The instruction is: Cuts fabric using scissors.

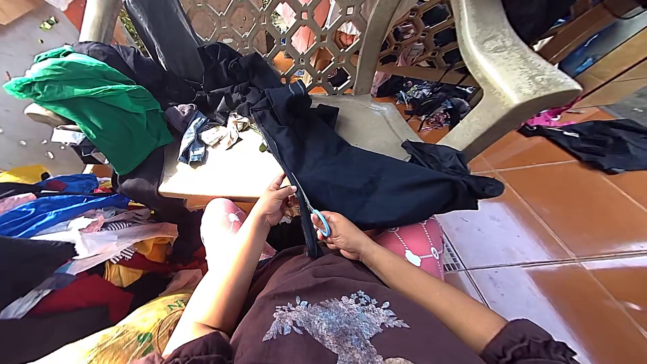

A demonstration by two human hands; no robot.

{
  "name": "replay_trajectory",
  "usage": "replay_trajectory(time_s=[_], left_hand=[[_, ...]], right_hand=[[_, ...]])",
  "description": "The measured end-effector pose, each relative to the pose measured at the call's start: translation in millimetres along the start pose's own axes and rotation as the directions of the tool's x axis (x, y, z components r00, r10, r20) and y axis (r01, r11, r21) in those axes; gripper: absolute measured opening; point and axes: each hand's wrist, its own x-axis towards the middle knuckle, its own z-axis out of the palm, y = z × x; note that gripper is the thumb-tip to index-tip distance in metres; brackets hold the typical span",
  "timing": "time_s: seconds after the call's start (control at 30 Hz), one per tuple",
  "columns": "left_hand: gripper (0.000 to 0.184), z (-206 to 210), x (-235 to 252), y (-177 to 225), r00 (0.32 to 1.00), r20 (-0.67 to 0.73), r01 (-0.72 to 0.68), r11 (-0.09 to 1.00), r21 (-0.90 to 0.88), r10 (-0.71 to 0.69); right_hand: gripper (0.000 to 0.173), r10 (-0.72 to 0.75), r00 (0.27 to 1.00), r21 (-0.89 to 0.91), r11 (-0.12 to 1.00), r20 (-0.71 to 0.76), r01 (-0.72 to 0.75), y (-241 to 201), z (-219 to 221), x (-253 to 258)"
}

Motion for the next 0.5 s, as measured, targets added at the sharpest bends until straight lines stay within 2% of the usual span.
replay_trajectory(time_s=[0.2, 0.5], left_hand=[[0.078, -5.6, -0.6, -11.2, 0.993, 0.118, -0.015, 1.0, -0.004, 0.015], [0.075, -8.1, -4.3, -16.2, 0.989, 0.148, -0.025, 1.0, -0.004, 0.026]], right_hand=[[0.03, 0.009, 0.999, 0.092, 0.996, 0.053, -0.014, -4.6, -0.9, 5.2], [0.027, 0.0, 1.0, 0.029, 1.0, 0.024, 0.0, -4.2, -2.0, 4.3]])
